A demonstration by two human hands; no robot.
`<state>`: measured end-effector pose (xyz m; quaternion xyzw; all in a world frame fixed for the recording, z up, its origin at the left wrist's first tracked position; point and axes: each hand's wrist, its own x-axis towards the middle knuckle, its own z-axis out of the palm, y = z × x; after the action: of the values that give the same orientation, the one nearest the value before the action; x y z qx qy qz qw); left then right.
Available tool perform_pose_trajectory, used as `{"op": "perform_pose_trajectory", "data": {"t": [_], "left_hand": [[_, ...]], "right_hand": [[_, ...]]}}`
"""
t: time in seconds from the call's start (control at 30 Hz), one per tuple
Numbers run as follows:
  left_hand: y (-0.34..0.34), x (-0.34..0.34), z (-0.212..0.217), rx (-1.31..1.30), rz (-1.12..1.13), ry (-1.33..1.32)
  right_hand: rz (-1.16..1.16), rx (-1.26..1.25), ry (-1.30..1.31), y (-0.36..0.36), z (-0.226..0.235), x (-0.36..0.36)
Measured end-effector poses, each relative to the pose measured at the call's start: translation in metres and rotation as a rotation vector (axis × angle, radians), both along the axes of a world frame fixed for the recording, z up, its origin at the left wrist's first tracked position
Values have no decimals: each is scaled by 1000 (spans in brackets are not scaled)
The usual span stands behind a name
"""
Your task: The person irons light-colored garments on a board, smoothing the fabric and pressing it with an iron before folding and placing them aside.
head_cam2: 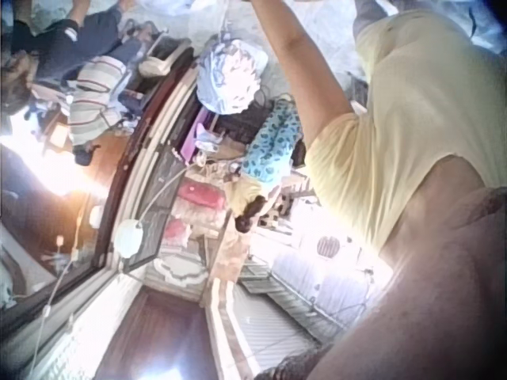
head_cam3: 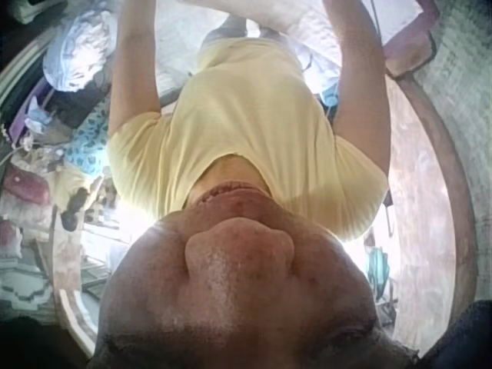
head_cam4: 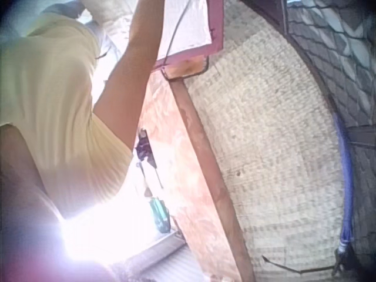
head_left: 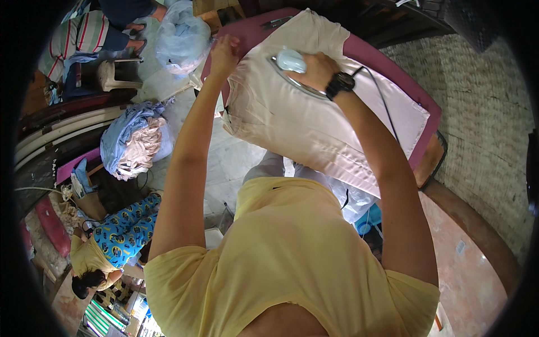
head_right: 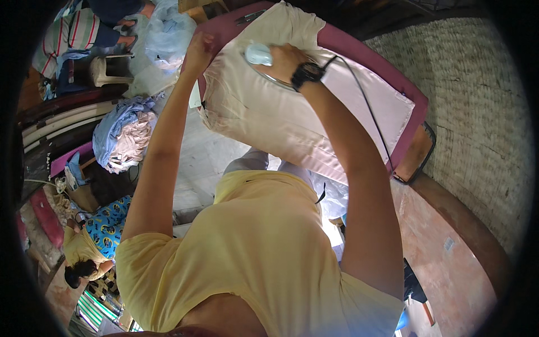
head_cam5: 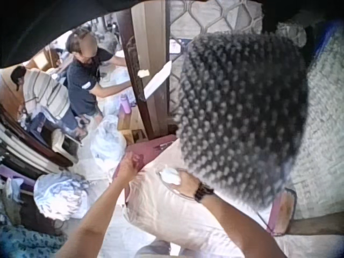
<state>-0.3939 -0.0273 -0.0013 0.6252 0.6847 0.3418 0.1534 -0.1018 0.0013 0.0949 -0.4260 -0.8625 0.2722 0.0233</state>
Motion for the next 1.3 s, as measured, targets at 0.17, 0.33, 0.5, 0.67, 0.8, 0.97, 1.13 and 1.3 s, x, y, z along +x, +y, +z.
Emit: {"op": "perform_pose_trajectory", "data": {"t": [0.17, 0.33, 0.5, 0.67, 0.8, 0.97, 1.13, 1.3], "left_hand": [[-65, 22, 4, -22, 302, -36], [-139, 88, 5, -84, 194, -12], [-152, 104, -9, -123, 246, -236], [-158, 90, -13, -142, 290, -193], [-161, 99, -5, 99, 258, 180], [-142, 144, 36, 212, 283, -55], [-133, 164, 19, 110, 199, -113], [-126, 206, 9, 156, 5, -37]], "right_hand": [[161, 58, -150, -25, 8, -46], [75, -125, -244, -34, 30, 16], [-15, -78, -388, -55, 18, 184], [25, -56, -149, -83, 15, 261], [15, -26, -171, -107, 4, 168], [-96, -99, -20, -128, -12, 42], [-225, -20, 8, -142, -15, 114], [-649, -73, -163, -172, 30, 315]]}}
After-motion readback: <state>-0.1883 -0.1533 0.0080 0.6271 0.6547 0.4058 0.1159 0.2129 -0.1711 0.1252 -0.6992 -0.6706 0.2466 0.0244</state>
